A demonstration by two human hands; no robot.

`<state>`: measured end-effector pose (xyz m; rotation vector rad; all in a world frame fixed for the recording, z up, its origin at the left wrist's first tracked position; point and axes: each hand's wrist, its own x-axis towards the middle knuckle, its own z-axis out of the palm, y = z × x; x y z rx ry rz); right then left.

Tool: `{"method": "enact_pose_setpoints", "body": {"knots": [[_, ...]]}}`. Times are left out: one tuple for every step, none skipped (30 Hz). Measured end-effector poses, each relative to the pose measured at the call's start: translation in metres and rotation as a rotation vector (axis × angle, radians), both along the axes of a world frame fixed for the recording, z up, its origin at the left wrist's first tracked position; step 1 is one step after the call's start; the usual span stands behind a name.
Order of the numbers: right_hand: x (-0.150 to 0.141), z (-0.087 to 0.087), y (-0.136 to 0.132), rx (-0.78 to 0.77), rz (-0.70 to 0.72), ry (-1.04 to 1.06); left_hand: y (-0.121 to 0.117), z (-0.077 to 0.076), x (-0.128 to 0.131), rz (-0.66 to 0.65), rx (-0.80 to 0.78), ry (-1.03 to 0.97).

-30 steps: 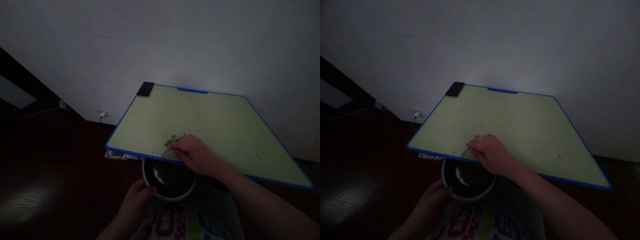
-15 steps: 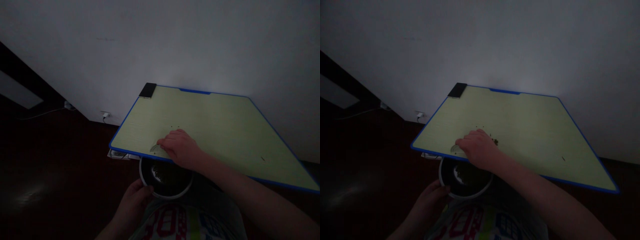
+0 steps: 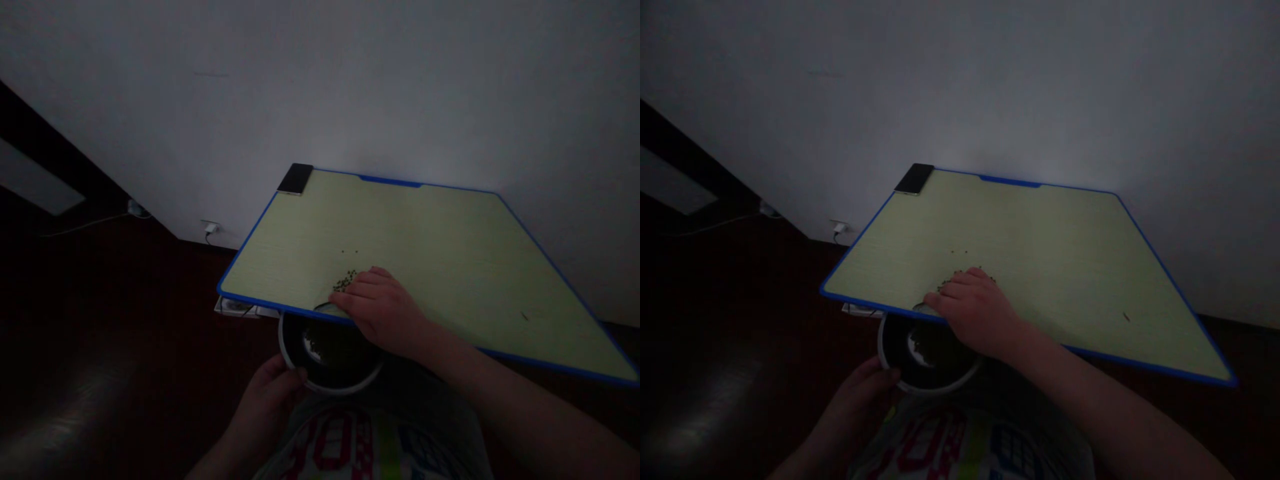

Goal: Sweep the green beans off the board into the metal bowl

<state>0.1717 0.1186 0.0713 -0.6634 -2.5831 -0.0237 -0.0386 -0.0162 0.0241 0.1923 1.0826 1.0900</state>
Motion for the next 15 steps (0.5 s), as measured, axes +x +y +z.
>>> {"method": "enact_pose_setpoints", "body": {"knots": [[0.000, 0.000, 0.000, 0.008, 0.002, 0.002, 0.000, 0.000, 0.000, 0.002, 0.006, -0.002], [0.001, 0.000, 0.000, 0.012, 0.006, 0.006, 0.000, -0.001, 0.000, 0.002, 0.012, -0.003], [0.002, 0.001, 0.000, 0.011, 0.012, 0.016, 0.000, -0.002, 0.000, -0.003, 0.019, -0.003], [0.004, 0.004, 0.001, 0.003, 0.015, 0.027, 0.000, -0.002, 0.000, -0.008, 0.023, -0.001], [0.007, 0.008, 0.002, -0.005, 0.015, 0.042, 0.000, -0.003, -0.001, -0.013, 0.024, 0.001], [0.011, 0.012, 0.004, -0.021, 0.019, 0.067, 0.000, -0.004, -0.002, -0.017, 0.021, 0.003], [0.018, 0.018, 0.005, -0.039, 0.002, 0.086, -0.001, -0.004, -0.002, -0.019, 0.018, 0.003], [0.025, 0.023, 0.007, -0.036, -0.019, 0.125, -0.001, -0.005, -0.003, -0.022, 0.017, 0.000], [0.035, 0.029, 0.008, -0.031, -0.059, 0.157, -0.001, -0.005, -0.003, -0.026, 0.018, -0.008], [0.046, 0.033, 0.008, -0.025, -0.116, 0.170, -0.001, -0.005, -0.003, -0.026, 0.019, -0.014], [0.058, 0.036, 0.008, -0.022, -0.184, 0.175, 0.000, -0.005, -0.003, -0.029, 0.016, -0.017], [0.070, 0.038, 0.008, -0.024, -0.252, 0.184, 0.000, -0.005, -0.003, -0.033, 0.012, -0.018], [0.083, 0.038, 0.006, -0.029, -0.306, 0.192, 0.000, -0.005, -0.002, -0.036, 0.008, -0.017], [0.095, 0.036, 0.004, -0.047, -0.359, 0.197, 0.001, -0.005, -0.001, -0.037, 0.004, -0.011], [0.106, 0.033, 0.001, -0.069, -0.402, 0.193, 0.001, -0.005, 0.000, -0.037, 0.002, -0.004]]}}
